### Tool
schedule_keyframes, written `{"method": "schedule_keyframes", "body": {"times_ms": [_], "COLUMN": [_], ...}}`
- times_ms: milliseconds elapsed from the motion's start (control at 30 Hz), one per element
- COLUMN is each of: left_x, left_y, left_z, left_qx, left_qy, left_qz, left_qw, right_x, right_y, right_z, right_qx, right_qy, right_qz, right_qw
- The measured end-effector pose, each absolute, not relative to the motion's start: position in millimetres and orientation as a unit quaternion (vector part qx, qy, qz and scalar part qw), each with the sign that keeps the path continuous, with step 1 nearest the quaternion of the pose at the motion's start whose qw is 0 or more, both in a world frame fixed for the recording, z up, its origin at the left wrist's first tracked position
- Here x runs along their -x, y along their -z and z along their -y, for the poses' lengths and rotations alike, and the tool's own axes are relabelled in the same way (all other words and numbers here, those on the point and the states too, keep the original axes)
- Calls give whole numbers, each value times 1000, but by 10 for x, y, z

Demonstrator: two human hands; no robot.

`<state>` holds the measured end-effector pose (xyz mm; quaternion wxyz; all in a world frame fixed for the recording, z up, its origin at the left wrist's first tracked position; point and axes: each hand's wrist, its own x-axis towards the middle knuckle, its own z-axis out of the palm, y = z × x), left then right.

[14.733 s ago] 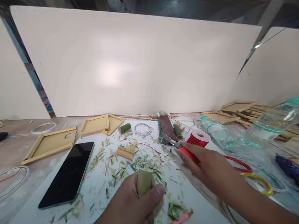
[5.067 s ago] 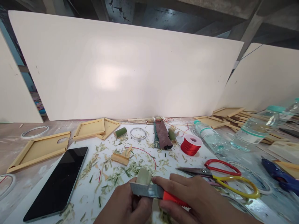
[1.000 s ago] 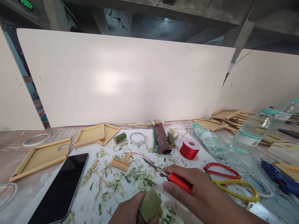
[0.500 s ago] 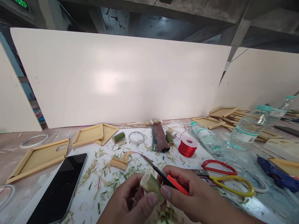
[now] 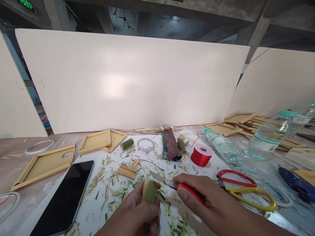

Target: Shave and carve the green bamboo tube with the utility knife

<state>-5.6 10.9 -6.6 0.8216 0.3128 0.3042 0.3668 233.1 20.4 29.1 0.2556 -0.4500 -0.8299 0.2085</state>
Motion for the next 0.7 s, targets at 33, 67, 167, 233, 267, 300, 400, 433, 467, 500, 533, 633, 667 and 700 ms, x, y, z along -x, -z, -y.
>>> {"method": "schedule_keyframes", "body": {"times_ms": [33,67,167,233,267,300,400,433,467,500,533,633,667,700], "left_x": [59,63,74,73,68,61,25,11,-3,-17,-31,-56,-58,-58], "left_y": [49,35,12,11,14,19,44,55,65,73,79,78,73,66], "left_z": [-110,-111,-108,-99,-93,-84,-54,-43,-32,-21,-11,11,12,10], "left_qx": [-340,-367,-432,-463,-471,-476,-481,-484,-485,-485,-485,-484,-487,-494], "left_qy": [-360,-351,-315,-298,-297,-300,-309,-312,-315,-317,-320,-329,-329,-327], "left_qz": [-308,-315,-359,-390,-401,-410,-435,-446,-454,-460,-461,-457,-457,-460], "left_qw": [813,802,765,738,727,718,696,686,678,673,670,670,667,661], "right_x": [-2334,-2332,-2302,-2273,-2258,-2245,-2212,-2203,-2194,-2187,-2180,-2171,-2171,-2172], "right_y": [-290,-287,-273,-271,-270,-266,-221,-196,-169,-144,-122,-86,-83,-82], "right_z": [-199,-191,-150,-115,-99,-84,-53,-47,-43,-41,-42,-55,-62,-68], "right_qx": [434,420,417,428,429,426,417,415,414,415,416,421,419,416], "right_qy": [-202,-195,-179,-181,-179,-174,-100,-74,-59,-46,-37,-16,-8,2], "right_qz": [841,851,865,868,870,874,887,890,893,894,895,897,898,900], "right_qw": [252,248,215,175,162,155,170,173,169,163,156,135,132,131]}}
